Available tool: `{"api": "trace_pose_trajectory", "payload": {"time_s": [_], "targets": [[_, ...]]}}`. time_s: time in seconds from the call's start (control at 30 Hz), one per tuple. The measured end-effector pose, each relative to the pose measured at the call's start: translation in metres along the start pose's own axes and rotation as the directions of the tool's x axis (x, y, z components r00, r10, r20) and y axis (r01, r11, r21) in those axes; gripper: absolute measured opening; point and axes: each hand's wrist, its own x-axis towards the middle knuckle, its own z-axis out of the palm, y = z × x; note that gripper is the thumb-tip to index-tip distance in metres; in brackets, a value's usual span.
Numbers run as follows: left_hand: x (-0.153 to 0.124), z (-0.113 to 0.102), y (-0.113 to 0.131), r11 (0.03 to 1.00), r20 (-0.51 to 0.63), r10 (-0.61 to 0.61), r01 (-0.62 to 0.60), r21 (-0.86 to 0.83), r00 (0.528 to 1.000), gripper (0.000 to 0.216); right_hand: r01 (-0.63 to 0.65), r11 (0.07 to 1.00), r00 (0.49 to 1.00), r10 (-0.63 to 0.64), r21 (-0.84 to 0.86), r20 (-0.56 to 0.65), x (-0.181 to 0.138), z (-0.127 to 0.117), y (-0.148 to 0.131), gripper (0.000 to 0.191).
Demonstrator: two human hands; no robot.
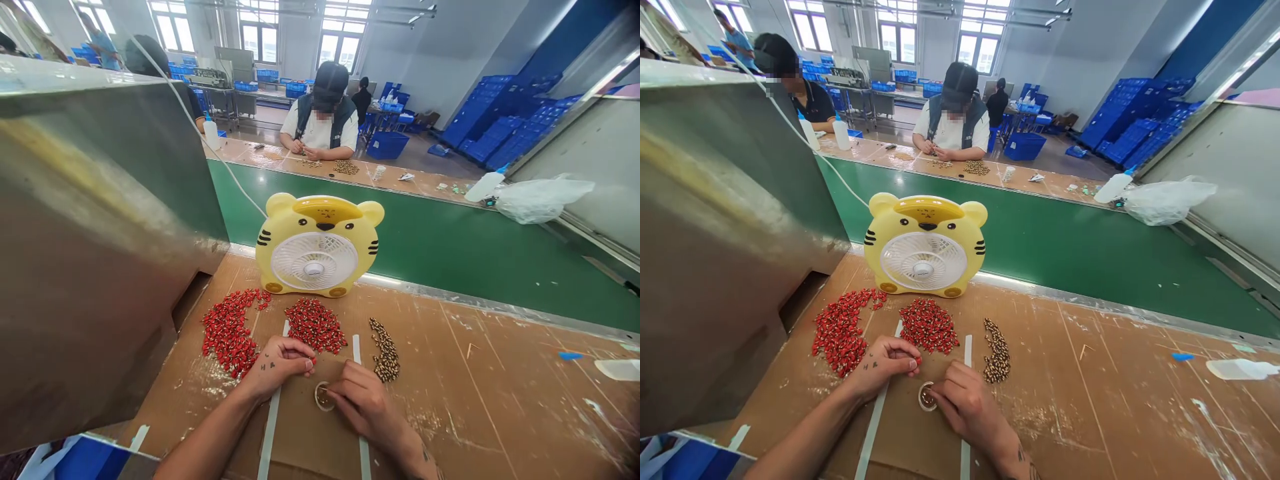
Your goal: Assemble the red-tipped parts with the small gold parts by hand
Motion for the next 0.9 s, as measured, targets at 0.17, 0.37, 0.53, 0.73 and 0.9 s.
{"api": "trace_pose_trajectory", "payload": {"time_s": [0.17, 0.37, 0.53, 0.73, 0.9], "targets": [[0.002, 0.001, 0.002, 1.0, -0.009, -0.002, 0.001, -0.009, 1.0, 0.023, 0.028, 1.0, 0.999, -0.028, -0.006, 0.039, 0.0, 0.001, 0.0, 0.015], [0.002, 0.001, 0.002, 1.0, -0.022, -0.02, 0.02, -0.005, 1.0, 0.025, -0.027, 0.988, 0.999, 0.03, 0.154, -0.021, 0.002, -0.011, 0.0, 0.016], [0.003, 0.0, 0.002, 0.999, 0.002, -0.035, 0.035, 0.032, 0.999, 0.024, -0.147, 0.941, 0.913, 0.248, 0.306, -0.325, 0.007, -0.015, 0.001, 0.017], [0.003, 0.0, 0.003, 0.999, 0.028, -0.026, 0.025, 0.048, 0.999, 0.023, -0.169, 0.938, 0.875, 0.284, 0.303, -0.391, 0.017, -0.007, -0.005, 0.016], [0.002, 0.0, 0.002, 0.999, 0.031, -0.023, 0.022, 0.032, 0.999, 0.023, -0.176, 0.946, 0.894, 0.27, 0.274, -0.358, 0.018, -0.003, -0.003, 0.016]]}}
